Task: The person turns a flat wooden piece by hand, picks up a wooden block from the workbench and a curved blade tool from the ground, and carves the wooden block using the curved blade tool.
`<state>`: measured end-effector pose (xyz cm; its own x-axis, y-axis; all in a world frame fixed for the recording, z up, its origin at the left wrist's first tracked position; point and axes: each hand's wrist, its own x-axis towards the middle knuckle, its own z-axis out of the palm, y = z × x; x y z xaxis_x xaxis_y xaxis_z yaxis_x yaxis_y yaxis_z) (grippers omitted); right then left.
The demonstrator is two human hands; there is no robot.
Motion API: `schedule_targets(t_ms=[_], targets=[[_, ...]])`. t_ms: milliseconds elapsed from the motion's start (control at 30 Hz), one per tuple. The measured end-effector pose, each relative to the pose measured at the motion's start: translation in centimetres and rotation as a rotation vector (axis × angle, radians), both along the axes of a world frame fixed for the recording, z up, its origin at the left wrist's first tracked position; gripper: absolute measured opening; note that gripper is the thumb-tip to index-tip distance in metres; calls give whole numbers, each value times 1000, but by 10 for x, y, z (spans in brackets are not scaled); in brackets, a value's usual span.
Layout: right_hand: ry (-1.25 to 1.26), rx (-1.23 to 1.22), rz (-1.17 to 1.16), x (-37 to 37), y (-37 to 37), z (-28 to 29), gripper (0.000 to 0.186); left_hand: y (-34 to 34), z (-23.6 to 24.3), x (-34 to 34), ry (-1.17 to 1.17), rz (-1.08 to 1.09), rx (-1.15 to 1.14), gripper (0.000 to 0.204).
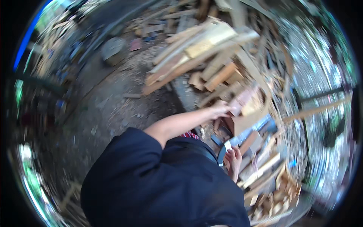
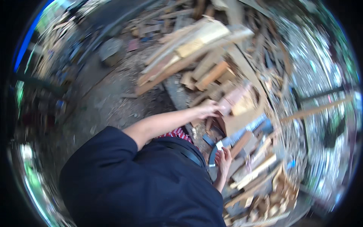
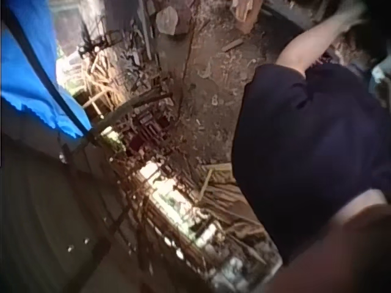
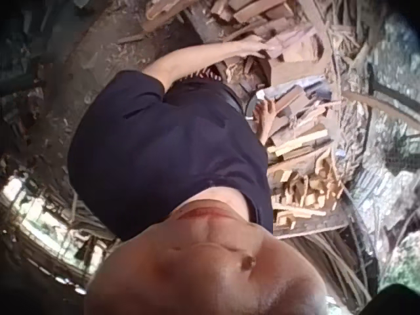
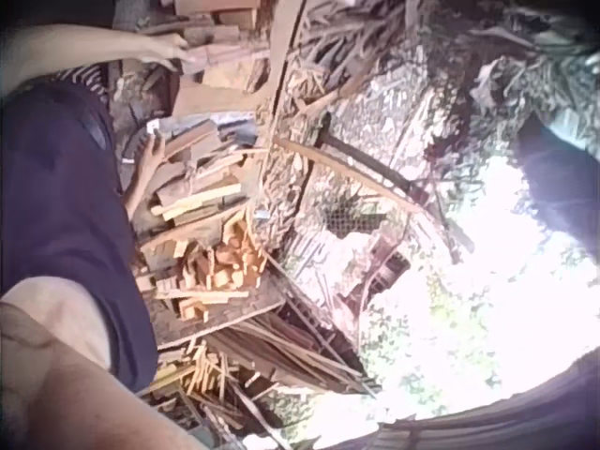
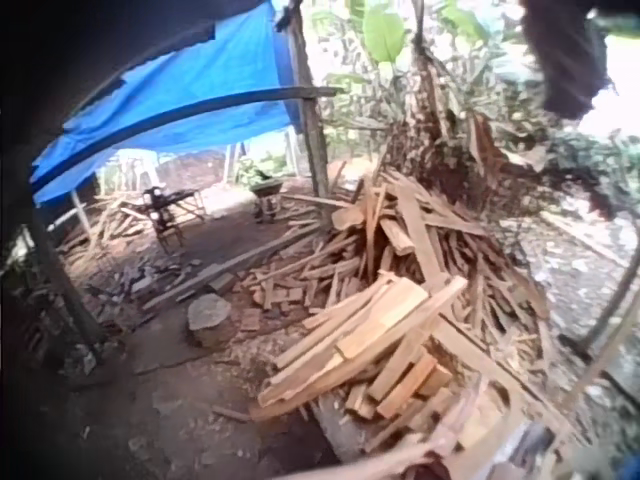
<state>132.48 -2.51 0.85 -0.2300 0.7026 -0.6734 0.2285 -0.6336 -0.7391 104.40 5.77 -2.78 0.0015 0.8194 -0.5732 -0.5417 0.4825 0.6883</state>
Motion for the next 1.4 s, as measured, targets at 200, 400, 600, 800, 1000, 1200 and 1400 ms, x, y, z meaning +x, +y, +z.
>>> schedule_targets(t_ms=[200,400,600,800,1000,1200,1400], targets=[[58,-6,412,-24,39,-37,28,-62,19,0,60,129,-62,39],[45,-10,810,-88,66,-47,26,-185,47,-39,103,344,-171,35],[82,154,932,-181,42,-15,27,-297,13,-90,63,835,-422,29],[166,-6,964,-300,-15,15,29,-350,7,-165,-24,947,-281,29],[204,-16,1334,-461,-94,8,31,-442,5,-242,204,1037,-224,25],[323,89,1362,-575,-131,-7,28,-552,-36,-285,7,1258,-438,32],[-40,87,1418,-658,-120,-38,28,-615,-72,-322,-75,1437,-601,28]])
